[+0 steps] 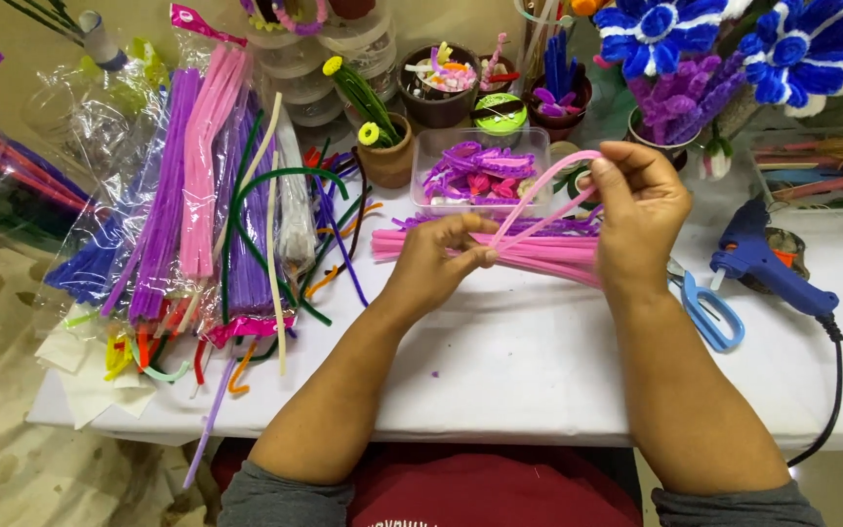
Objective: Assembling decorative floral shapes by bending, twisting, and cutting colorful pipe cleaners.
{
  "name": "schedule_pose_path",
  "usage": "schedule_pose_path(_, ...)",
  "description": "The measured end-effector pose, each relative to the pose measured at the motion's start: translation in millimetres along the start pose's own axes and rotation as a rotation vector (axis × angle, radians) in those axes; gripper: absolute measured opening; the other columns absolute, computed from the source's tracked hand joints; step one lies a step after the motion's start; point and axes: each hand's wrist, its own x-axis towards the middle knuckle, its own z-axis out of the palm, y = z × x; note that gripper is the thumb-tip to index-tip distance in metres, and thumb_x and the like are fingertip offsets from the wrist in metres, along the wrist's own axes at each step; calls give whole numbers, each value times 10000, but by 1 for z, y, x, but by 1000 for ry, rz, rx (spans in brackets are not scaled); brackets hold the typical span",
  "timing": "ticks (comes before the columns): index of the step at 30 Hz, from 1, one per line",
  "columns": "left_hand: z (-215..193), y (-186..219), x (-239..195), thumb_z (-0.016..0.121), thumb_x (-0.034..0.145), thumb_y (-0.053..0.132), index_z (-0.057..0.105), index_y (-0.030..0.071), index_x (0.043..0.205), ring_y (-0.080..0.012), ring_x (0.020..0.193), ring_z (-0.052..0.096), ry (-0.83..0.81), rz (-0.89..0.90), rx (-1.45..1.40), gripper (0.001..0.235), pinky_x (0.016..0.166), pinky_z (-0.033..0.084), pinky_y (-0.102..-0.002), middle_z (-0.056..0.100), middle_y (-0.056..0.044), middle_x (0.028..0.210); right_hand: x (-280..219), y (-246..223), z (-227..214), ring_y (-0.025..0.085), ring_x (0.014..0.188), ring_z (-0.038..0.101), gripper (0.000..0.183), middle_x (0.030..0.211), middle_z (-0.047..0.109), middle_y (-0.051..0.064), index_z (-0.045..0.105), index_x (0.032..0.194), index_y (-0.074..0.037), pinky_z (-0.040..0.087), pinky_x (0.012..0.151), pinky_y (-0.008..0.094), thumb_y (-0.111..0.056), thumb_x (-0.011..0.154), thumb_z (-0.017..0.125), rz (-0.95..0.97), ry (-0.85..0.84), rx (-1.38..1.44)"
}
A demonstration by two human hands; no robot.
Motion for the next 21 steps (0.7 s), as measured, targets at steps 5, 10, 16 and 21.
schedule_pose_path(5,-13,21,-1,809,856,85,668,130,1302,-203,776,763,49,105,40,470,824,577,-356,784,-83,805,8,25,-8,154,719,742,171,890,671,89,672,1127,-10,636,622,216,-8,966,726,119,79,120)
schedule_pose_path(10,-19,10,0,785,891,117,651,178,1339,-223,768,764,72,184,97,471,851,559,-356,774,-52,761,1,-31,-3,137,838,693,135,959,660,94,678,1141,-4,569,731,225,25,1017,722,-124,-14,-95)
schedule_pose_path(16,-38,24,2,796,881,205,652,194,1282,-112,872,784,192,123,140,426,854,584,-311,812,-9,844,-17,-97,-70,262,989,689,95,1077,677,207,658,1238,94,629,939,338,185,1211,650,-338,-139,-362)
schedule_pose_path(21,-52,38,-2,756,898,52,622,110,1260,-158,890,755,260,169,-116,391,870,662,-326,737,-53,1014,-63,-62,-141,310,911,754,325,1019,807,57,802,1168,-171,547,823,446,-393,937,750,98,-406,-1518)
